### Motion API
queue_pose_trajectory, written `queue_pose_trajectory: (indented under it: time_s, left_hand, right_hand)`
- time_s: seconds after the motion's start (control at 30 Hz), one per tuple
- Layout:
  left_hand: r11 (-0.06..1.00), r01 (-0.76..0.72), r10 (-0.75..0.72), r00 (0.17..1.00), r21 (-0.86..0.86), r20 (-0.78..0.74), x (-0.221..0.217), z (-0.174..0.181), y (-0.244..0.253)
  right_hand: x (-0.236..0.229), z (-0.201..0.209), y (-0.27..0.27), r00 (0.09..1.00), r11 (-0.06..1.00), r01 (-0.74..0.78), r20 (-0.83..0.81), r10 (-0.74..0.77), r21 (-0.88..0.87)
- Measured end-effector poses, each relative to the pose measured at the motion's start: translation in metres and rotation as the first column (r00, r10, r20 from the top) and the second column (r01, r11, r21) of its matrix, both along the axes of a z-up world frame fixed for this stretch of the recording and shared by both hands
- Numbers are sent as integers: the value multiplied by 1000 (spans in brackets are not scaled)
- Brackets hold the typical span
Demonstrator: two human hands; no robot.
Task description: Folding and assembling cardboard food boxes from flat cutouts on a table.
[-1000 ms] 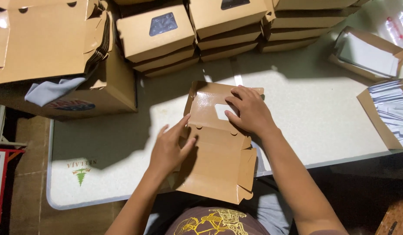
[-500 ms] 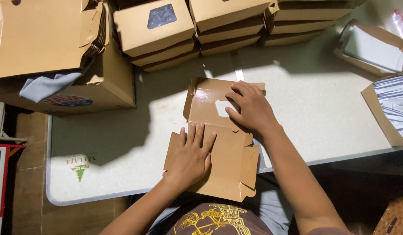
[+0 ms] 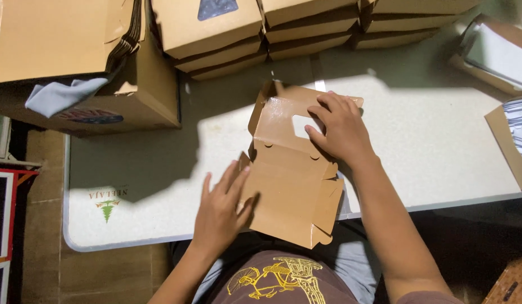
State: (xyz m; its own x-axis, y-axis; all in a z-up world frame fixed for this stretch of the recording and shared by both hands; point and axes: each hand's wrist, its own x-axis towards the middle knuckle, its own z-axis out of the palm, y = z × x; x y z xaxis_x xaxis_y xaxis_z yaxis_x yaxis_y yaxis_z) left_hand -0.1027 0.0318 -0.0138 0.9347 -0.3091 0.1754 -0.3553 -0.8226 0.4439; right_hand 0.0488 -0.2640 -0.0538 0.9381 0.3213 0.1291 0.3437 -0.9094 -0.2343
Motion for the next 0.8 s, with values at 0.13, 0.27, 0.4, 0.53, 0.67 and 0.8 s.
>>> queue_pose_trajectory:
  time_s: [0.13, 0.27, 0.4, 0.53, 0.67, 0.8]
  left_hand:
    - [964, 237, -226, 969, -118, 101, -8, -9, -7]
    - [944, 316, -325, 940, 96, 103, -10, -3, -19]
    - [949, 314, -311, 944, -15, 109, -4, -1, -14]
    - [974, 213, -201, 967, -70, 154, -3, 0, 3]
    - [988, -119, 102, 981, 96, 166, -14, -12, 24]
    - [964, -265, 259, 956, 28, 138, -23, -25, 34]
  right_hand:
    - [-2, 2, -2, 984, 984, -134, 134, 118, 120]
    - [-3, 3, -2, 986, 984, -125, 123, 110, 125]
    - [-2, -2, -4, 987, 987, -123, 120, 110, 108]
    - [-3, -2, -4, 985, 984, -130, 131, 114, 124]
    - [-3, -4, -5, 992, 984, -101, 91, 88, 146]
    - [-2, -1, -5, 991, 983, -115, 89, 103, 144]
